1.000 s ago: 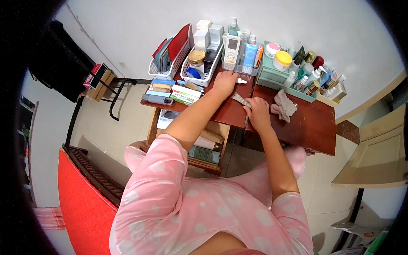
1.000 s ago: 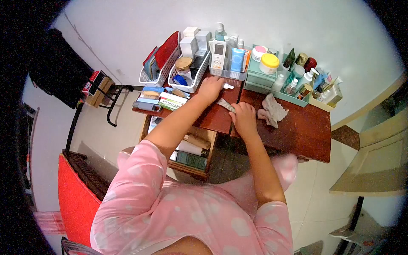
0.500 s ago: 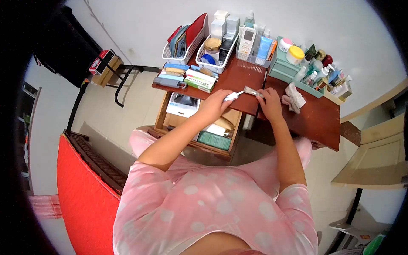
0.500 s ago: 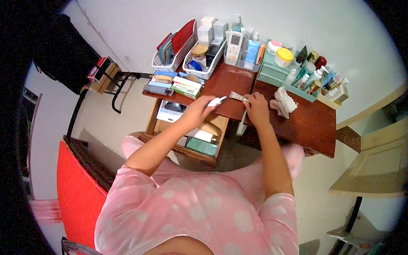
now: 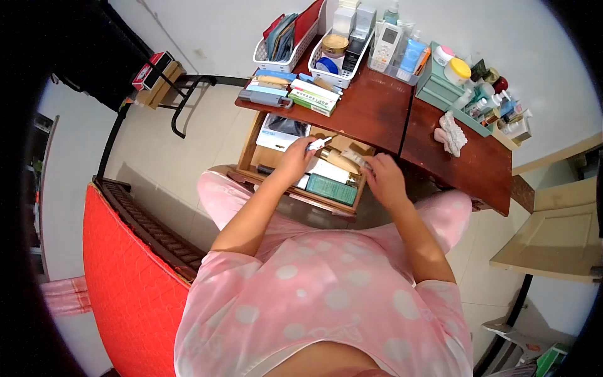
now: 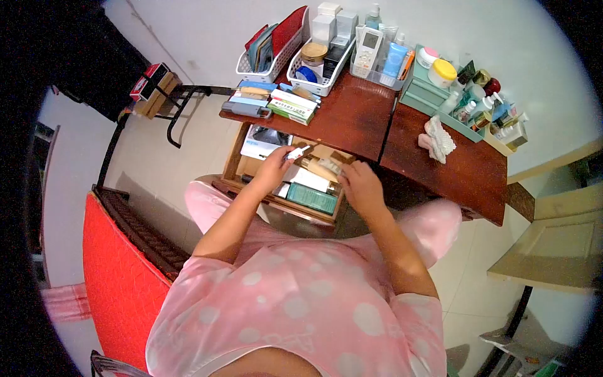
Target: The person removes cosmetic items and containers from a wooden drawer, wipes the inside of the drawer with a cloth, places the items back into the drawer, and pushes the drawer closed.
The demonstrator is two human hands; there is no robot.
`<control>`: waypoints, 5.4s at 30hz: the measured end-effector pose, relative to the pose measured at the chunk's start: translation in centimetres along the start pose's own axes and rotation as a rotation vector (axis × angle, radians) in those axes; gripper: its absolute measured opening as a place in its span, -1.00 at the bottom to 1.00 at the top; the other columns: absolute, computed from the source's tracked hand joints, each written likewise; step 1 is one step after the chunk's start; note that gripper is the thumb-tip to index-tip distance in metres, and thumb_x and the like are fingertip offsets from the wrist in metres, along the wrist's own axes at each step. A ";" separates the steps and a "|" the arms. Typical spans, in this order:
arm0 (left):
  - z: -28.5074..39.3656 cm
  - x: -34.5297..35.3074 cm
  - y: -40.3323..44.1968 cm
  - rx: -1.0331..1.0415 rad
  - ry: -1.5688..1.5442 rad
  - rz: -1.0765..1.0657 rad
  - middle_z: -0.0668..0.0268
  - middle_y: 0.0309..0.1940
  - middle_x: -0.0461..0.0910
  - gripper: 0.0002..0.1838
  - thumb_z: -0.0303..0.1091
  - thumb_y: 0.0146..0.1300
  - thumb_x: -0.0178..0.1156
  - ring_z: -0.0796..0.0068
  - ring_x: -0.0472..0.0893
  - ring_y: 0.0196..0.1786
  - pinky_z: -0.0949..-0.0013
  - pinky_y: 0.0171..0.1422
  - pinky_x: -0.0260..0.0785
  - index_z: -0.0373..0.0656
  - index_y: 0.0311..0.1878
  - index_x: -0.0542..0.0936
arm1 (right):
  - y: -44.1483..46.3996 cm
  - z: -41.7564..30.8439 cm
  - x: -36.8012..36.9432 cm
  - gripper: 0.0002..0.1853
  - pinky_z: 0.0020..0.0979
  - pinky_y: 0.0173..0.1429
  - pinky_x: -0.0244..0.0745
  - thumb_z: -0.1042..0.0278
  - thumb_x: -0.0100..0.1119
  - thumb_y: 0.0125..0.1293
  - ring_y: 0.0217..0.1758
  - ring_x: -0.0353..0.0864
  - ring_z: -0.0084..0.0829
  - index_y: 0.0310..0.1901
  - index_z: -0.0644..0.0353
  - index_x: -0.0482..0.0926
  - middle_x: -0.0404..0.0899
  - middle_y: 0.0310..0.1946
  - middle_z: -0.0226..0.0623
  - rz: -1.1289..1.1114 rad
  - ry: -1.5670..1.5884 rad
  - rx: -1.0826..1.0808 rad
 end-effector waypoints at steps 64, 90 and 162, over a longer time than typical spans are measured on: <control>2.2 -6.8 3.4 0.244 0.139 0.268 0.11 -0.04 0.58 -0.72 -0.57 0.20 0.22 0.03 0.52 0.11 0.13 0.27 0.37 -0.18 0.00 0.61 | 15.2 -2.3 7.3 -0.61 -0.14 0.09 0.41 0.22 0.42 0.13 0.03 0.49 -0.19 -0.03 0.13 0.57 0.50 -0.11 -0.25 0.042 -0.227 -0.148; 4.5 -5.4 5.8 0.442 0.310 -0.027 0.28 0.01 0.58 -0.51 -0.37 0.05 0.43 0.18 0.52 0.14 0.09 0.30 0.25 0.01 0.11 0.60 | 13.4 0.4 4.2 -0.78 -0.15 0.01 0.39 0.33 0.34 0.19 -0.05 0.54 -0.21 -0.13 0.12 0.62 0.55 -0.17 -0.32 0.043 0.016 -0.167; -8.7 -5.7 -3.7 0.046 0.399 -0.528 0.24 -0.02 0.61 -0.65 -0.46 0.15 0.27 0.11 0.56 0.12 0.14 0.20 0.43 0.12 0.00 0.71 | 9.4 -5.6 23.0 -0.83 -0.32 -0.21 0.56 0.56 0.41 0.08 -0.33 0.65 -0.30 -0.29 0.27 0.62 0.66 -0.38 -0.18 -0.516 0.496 0.162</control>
Point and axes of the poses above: each hand's wrist, its own y-axis towards the middle knuckle, its own x-axis out of the palm, z = x × y, the point moved 2 cm from there along y, towards the middle knuckle
